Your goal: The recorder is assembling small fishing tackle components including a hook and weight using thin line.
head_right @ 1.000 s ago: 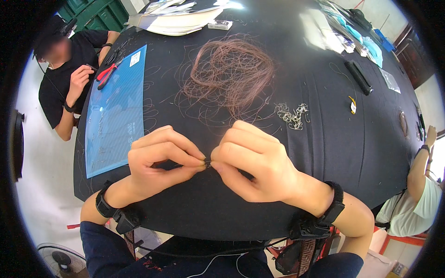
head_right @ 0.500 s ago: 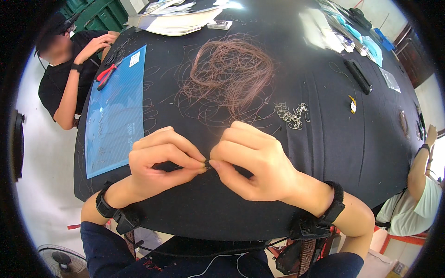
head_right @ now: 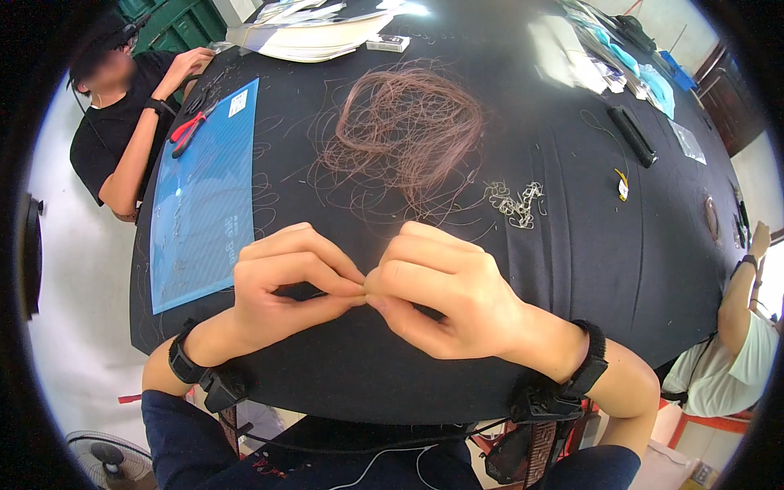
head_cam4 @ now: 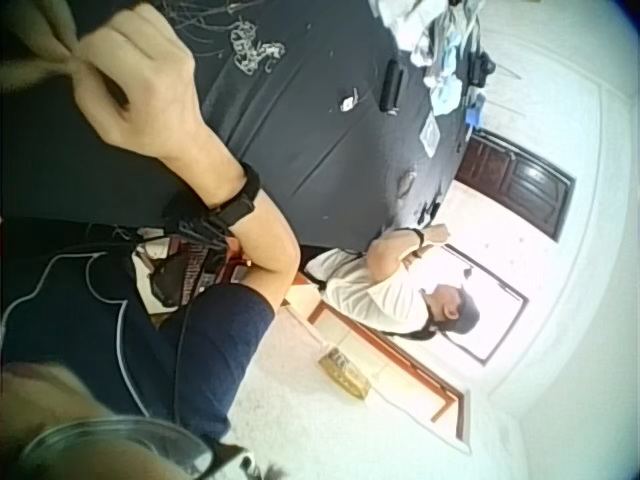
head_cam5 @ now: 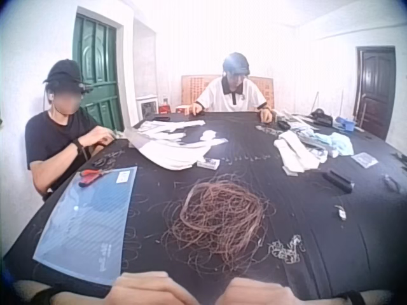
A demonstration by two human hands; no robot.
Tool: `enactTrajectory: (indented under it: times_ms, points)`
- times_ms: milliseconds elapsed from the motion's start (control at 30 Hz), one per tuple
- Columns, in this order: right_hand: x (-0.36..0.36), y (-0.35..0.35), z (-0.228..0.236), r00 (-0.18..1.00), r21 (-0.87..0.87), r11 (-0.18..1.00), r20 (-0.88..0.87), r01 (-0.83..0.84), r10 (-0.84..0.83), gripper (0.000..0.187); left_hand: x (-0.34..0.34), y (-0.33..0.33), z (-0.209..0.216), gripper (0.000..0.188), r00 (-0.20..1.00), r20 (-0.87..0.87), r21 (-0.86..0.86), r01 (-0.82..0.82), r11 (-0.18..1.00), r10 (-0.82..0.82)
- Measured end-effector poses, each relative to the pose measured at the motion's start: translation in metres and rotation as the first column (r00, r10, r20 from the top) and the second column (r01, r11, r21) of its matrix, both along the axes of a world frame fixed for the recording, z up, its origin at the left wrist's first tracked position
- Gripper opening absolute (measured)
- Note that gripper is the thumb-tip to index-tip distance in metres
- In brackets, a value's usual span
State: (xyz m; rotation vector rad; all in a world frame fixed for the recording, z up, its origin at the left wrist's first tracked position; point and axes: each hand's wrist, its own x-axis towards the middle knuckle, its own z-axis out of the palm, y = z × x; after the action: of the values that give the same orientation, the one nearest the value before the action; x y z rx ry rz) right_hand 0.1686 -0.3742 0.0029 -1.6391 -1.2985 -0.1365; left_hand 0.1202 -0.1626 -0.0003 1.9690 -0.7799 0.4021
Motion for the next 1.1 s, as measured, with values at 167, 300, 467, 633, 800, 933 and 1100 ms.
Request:
enactTrajectory:
  times_ms: [167,300,467,633,800,933,1100]
  points:
    - [0.0018,-0.0012,0.0005,0.999,-0.022,0.998,0.003,0.054,-0.054,0.014,-0.0010,-0.0009,0.0005,0.019,1.000,-0.012,0.008,0.010,1.000,-0.010]
    - [0.0022,-0.0013,-0.0005,0.992,-0.061,0.990,0.004,0.126,-0.126,0.014,-0.0016,-0.0014,0.0004,0.019,0.999,-0.002,0.003,0.035,0.999,-0.035]
    - [0.0021,-0.0014,-0.0006,0.985,-0.069,0.983,-0.018,0.168,-0.169,0.013,-0.0005,-0.0005,-0.0001,0.020,0.999,0.032,0.001,0.030,1.000,-0.030]
    - [0.0031,-0.0027,-0.0013,0.985,-0.043,0.984,-0.025,0.171,-0.172,0.013,-0.0014,0.0007,0.0013,0.020,0.999,0.032,0.003,0.017,1.000,-0.017]
    - [0.0033,-0.0028,-0.0007,0.993,0.050,0.992,0.018,0.112,-0.113,0.015,-0.0009,0.0017,0.0013,0.020,1.000,0.019,-0.011,-0.009,1.000,0.009]
    - [0.0013,-0.0025,-0.0001,0.999,0.048,0.998,0.031,0.041,-0.043,0.015,-0.0016,0.0019,0.0023,0.020,1.000,0.012,-0.007,-0.018,1.000,0.018]
    - [0.0005,-0.0020,-0.0020,0.995,0.051,0.996,0.073,-0.067,0.063,0.016,-0.0001,0.0022,0.0002,0.020,1.000,0.019,-0.020,-0.005,1.000,0.006]
